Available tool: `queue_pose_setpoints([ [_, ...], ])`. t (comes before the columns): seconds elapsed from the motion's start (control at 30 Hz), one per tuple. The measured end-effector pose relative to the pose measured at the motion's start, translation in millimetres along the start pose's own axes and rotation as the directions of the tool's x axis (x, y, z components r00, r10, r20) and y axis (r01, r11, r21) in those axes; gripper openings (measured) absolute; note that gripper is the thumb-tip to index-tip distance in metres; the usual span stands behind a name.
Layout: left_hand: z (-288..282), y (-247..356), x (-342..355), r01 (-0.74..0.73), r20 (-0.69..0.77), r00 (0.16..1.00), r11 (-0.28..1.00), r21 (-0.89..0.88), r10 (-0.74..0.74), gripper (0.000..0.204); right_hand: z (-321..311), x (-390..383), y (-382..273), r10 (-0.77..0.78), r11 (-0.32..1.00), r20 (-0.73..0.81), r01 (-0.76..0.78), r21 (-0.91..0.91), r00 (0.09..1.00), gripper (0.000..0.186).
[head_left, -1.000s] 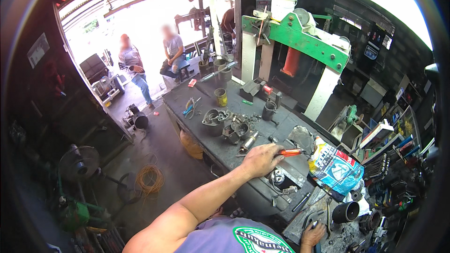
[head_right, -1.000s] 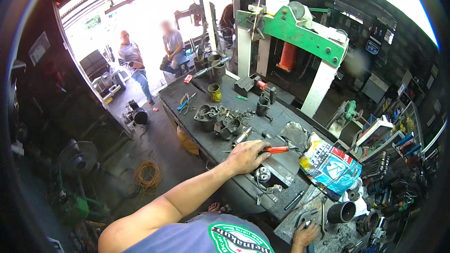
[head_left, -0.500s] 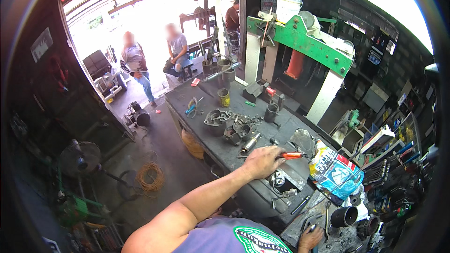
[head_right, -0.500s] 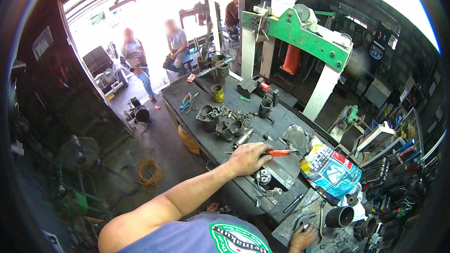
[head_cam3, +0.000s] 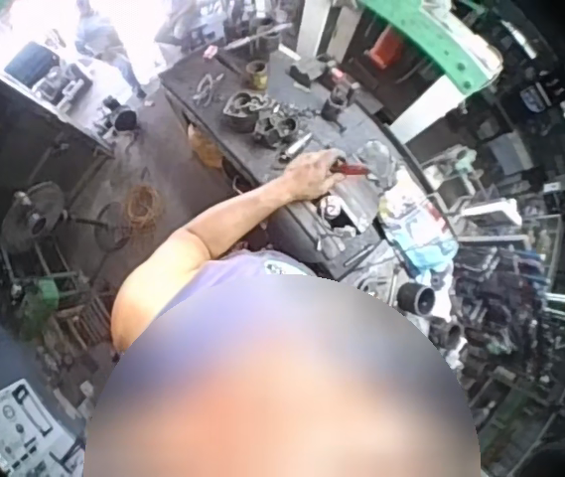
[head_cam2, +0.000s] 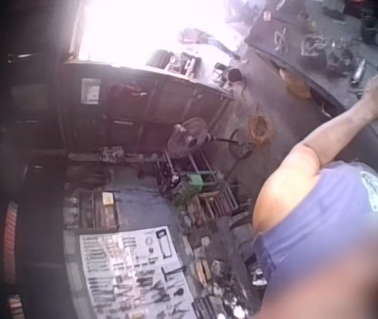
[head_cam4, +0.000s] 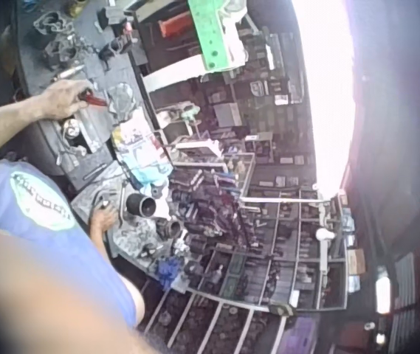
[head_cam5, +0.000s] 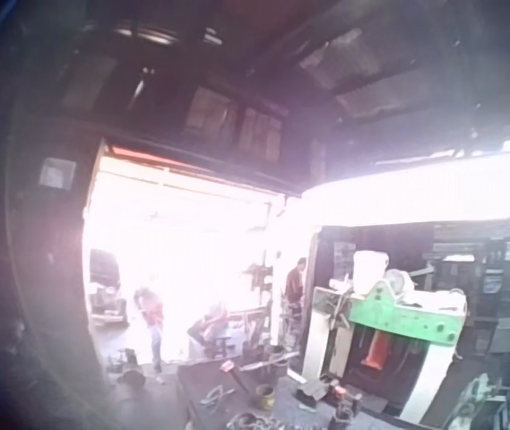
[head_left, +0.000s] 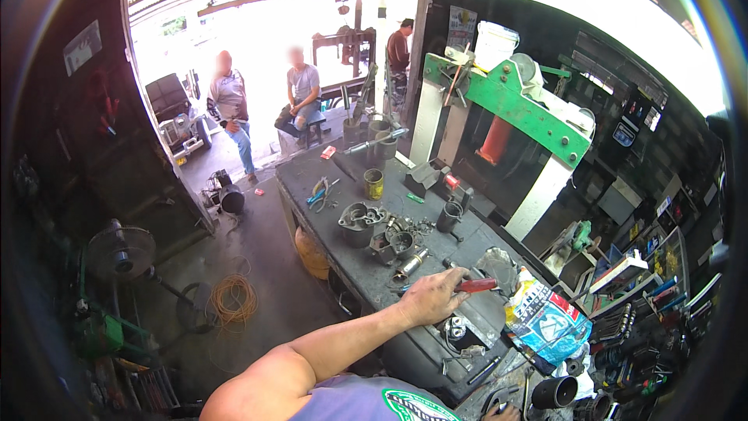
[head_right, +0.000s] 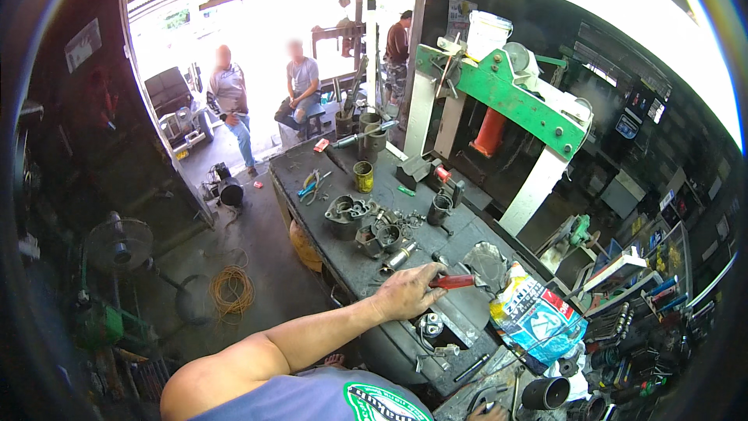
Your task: The person uses a wrench to tighten bolts on a mechanical part clamped in a vise, then uses a hammer to tap a tool on the part. They continue tightening bolts and inspecting the part before moving it to a shelf.
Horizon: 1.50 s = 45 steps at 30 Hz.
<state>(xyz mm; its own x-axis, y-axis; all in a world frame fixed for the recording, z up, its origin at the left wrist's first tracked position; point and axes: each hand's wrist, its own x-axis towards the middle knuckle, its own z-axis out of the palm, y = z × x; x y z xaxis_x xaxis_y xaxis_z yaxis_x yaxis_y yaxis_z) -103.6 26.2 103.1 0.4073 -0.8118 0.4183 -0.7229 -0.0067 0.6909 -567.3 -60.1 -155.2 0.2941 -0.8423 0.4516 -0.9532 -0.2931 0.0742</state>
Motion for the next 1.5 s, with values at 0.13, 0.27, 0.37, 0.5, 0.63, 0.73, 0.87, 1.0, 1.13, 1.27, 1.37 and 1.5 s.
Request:
queue_pose_setpoints([
  [0.13, 0, 0, 0, -0.035, -0.001, 0.999, 0.999, -0.010, 0.035, 0.043, 7, -3, 3, -0.058, 0.998, -0.130, 0.059, 0.002, 0.990, 0.048],
  [0.27, 1, -2, 2, -0.060, 0.018, 0.998, 0.998, -0.005, 0.060, 0.039, 17, -6, 5, -0.056, 0.998, -0.132, 0.051, -0.041, 0.990, 0.051],
  [0.37, 0, -4, 0, -0.115, -0.009, 0.993, 0.993, -0.019, 0.115, 0.038, 21, -7, 7, -0.014, 1.000, -0.085, 0.015, 0.013, 0.996, 0.053],
  [0.5, -5, -4, -4, -0.192, -0.089, 0.979, 0.972, -0.135, 0.182, 0.039, 21, -8, 9, 0.001, 0.999, -0.028, 0.000, 0.036, 1.000, 0.055],
  [0.63, -6, -1, 0, -0.260, -0.167, 0.957, 0.957, -0.131, 0.237, 0.049, 20, -7, 10, -0.027, 0.999, -0.022, 0.028, 0.021, 0.999, 0.056],
  [0.73, -6, 0, 4, -0.222, -0.117, 0.971, 0.967, -0.123, 0.208, 0.047, 19, -7, 12, -0.062, 0.998, -0.081, 0.062, -0.005, 0.995, 0.056],
  [0.87, -6, -4, 4, -0.153, -0.044, 0.988, 0.983, -0.098, 0.149, 0.044, 20, -8, 13, -0.003, 0.999, 0.068, 0.000, 0.034, 0.998, 0.057],
  [1.0, -3, -7, 4, -0.147, -0.056, 0.988, 0.986, -0.077, 0.143, 0.039, 25, -10, 14, -0.033, 0.999, 0.011, 0.033, -0.036, 0.999, 0.056],
  [1.13, -7, -6, 15, -0.139, -0.051, 0.990, 0.970, -0.198, 0.131, 0.039, 29, -13, 15, -0.036, 0.999, -0.030, 0.035, -0.035, 0.999, 0.056],
  [1.27, -27, -9, 45, -0.064, 0.081, 0.994, 0.987, -0.145, 0.077, 0.038, 24, -12, 16, -0.035, 0.999, -0.010, 0.035, -0.027, 0.999, 0.054],
  [1.37, -36, -15, 74, -0.080, 0.168, 0.980, 0.986, -0.144, 0.104, 0.041, 15, -5, 13, -0.042, 0.999, -0.007, 0.042, 0.020, 0.999, 0.049],
  [1.5, -32, -22, 102, 0.123, 0.423, 0.906, 0.956, -0.268, 0.002, 0.045, 2, 9, 8, -0.082, 0.995, 0.028, 0.080, 0.064, 0.996, 0.046],
])
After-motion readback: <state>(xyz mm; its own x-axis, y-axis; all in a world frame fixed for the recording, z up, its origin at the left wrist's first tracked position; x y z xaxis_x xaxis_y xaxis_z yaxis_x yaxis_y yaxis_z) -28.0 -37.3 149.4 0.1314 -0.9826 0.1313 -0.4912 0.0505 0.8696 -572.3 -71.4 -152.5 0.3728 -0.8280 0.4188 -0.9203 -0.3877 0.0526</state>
